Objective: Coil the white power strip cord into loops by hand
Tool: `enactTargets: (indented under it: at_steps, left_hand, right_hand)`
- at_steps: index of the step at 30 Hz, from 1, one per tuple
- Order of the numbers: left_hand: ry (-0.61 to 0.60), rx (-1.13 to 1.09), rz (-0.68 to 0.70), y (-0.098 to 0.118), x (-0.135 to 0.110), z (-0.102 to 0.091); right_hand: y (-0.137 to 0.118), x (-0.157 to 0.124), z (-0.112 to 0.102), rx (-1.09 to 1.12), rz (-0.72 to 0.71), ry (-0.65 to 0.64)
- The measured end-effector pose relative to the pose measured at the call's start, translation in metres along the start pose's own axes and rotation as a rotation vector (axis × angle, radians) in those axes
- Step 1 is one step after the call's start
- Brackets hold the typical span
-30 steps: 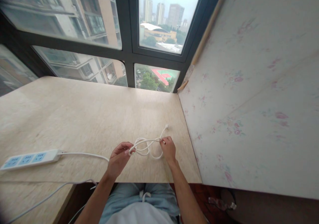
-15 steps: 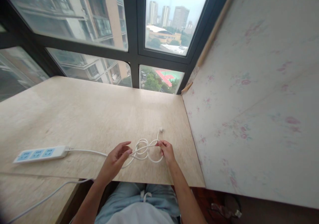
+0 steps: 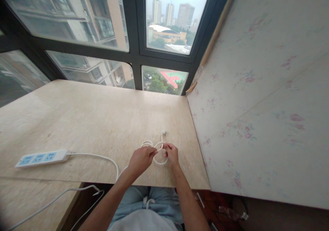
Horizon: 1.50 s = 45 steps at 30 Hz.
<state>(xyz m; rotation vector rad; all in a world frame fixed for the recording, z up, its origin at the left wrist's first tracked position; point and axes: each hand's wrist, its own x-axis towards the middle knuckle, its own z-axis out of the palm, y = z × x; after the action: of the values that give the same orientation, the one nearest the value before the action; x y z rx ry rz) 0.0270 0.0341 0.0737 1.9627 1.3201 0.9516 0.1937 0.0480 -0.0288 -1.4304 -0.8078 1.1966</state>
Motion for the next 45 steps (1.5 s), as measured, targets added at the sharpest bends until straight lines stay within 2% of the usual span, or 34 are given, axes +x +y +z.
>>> enactTargets:
  at_steps: [3,5,8,12,15,18,21,28,30,34,37,42,43,45]
  left_hand:
    - [-0.111,-0.107,0.038,0.002,-0.014,-0.025]
    - [-0.095,-0.231,0.010,-0.001,-0.025,-0.041]
    - [0.132,-0.481,-0.106,-0.011,-0.035,-0.057]
    - [0.482,-1.018,-0.241,-0.024,-0.034,-0.069]
    - [0.599,-1.368,-0.270,-0.028,-0.025,-0.084]
    - [0.681,-1.564,-0.293,-0.035,-0.018,-0.099]
    - [0.713,-1.667,-0.366,-0.042,-0.016,-0.104]
    - [0.733,-1.693,-0.470,-0.047,-0.008,-0.084]
    - [0.738,-1.692,-0.485,-0.050,-0.003,-0.082]
    - [0.737,-1.709,-0.497,-0.055,0.002,-0.083]
    - [0.736,-1.730,-0.517,-0.054,0.003,-0.081]
    - [0.728,-1.785,-0.561,-0.046,0.001,-0.071]
    - [0.718,-1.787,-0.550,-0.044,0.000,-0.070]
    - [0.685,-1.777,-0.513,-0.041,-0.002,-0.069]
  right_hand:
    - [0.005,0.004,-0.001,0.019,0.013,0.076]
    - [0.007,0.007,0.000,0.024,0.024,0.116]
    - [0.010,0.009,0.002,0.023,0.023,0.154]
    - [0.010,0.011,0.002,0.036,0.009,0.171]
    - [0.009,0.014,-0.004,0.058,0.011,0.181]
    - [0.007,0.015,-0.011,0.077,0.015,0.177]
    - [0.005,0.014,-0.016,0.078,0.021,0.158]
    - [0.007,0.010,-0.020,-0.021,-0.027,0.119]
    - [0.006,0.008,-0.025,-0.156,-0.132,0.135]
    - [-0.003,-0.002,-0.032,-0.445,-0.458,0.150]
    - [-0.018,-0.019,-0.026,-0.508,-0.573,-0.025]
    - [-0.032,-0.048,0.002,-0.611,-0.601,-0.531]
    - [-0.031,-0.050,0.007,-0.645,-0.603,-0.600]
    - [-0.026,-0.051,0.013,-0.718,-0.600,-0.659]
